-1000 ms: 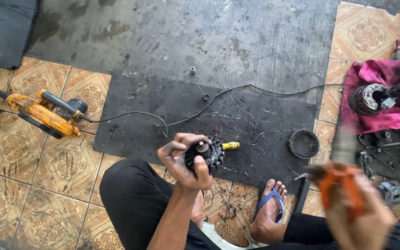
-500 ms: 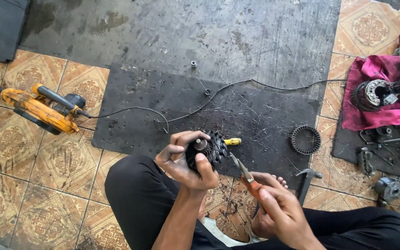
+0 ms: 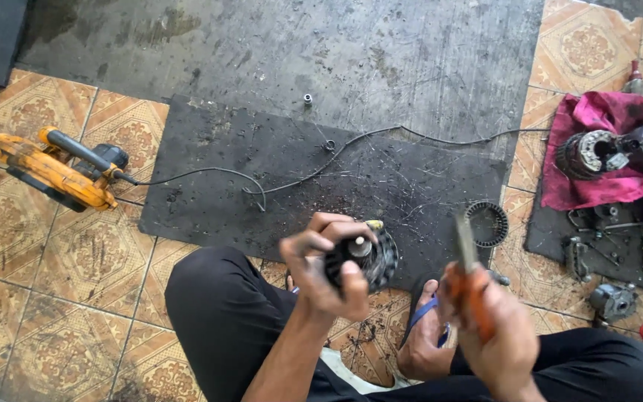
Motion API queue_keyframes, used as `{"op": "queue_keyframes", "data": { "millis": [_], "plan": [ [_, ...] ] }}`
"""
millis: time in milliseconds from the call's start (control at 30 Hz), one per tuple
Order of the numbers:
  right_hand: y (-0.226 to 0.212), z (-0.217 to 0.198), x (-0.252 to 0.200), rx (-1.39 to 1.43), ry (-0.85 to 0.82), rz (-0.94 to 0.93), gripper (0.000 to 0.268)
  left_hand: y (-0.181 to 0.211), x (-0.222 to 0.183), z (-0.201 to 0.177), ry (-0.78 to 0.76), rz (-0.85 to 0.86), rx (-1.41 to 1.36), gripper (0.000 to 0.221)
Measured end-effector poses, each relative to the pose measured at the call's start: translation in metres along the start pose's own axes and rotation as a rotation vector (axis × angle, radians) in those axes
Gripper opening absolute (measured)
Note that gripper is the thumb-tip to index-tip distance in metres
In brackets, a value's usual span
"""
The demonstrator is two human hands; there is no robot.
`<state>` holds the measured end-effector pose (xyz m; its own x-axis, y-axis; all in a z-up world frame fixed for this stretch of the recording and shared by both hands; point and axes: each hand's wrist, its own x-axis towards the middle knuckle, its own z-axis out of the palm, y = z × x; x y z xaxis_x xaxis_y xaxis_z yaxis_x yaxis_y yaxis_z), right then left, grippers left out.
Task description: Disassembling a stator by removing wires and internal components using pliers and a screwdriver.
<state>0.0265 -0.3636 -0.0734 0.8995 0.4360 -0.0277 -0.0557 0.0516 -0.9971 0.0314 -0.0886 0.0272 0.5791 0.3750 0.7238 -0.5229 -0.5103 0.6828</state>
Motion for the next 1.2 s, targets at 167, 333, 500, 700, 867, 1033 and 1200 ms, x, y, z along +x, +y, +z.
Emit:
{"op": "queue_keyframes", "data": {
  "millis": [167, 333, 500, 700, 867, 1033, 1200],
  "plan": [
    [-0.063, 0.03, 0.02, 0.546, 0.146, 0.208, 0.041, -0.004, 0.001, -0.001, 0.445, -0.489, -0.649, 0.031],
    [-0.103, 0.048, 0.019, 0.305, -0.056, -0.051, 0.042, -0.04, 0.006, -0.016, 0.814, -0.738, -0.524, 0.031],
    [-0.085, 0.014, 0.019, 0.53, 0.093, -0.08, 0.028, -0.009, 0.026, -0.018, 0.197, -0.497, -0.106, 0.043],
    [-0.078, 0.013, 0.018, 0.425, 0.106, -0.168, 0.035, -0.009, 0.028, -0.022, -0.098, -0.622, 0.348, 0.049],
    [-0.101, 0.017, 0.014, 0.12, 0.019, -0.145, 0.047, -0.006, 0.033, -0.021, -0.049, -0.75, 0.401, 0.048],
    [-0.108, 0.017, 0.015, -0.459, -0.352, -0.274, 0.059, -0.01, 0.029, -0.03, -0.035, -0.85, 0.458, 0.05],
    [-0.088, 0.002, 0.014, -0.431, -0.294, -0.305, 0.057, -0.013, 0.015, -0.024, -0.194, -0.732, 0.597, 0.048]
  ]
}}
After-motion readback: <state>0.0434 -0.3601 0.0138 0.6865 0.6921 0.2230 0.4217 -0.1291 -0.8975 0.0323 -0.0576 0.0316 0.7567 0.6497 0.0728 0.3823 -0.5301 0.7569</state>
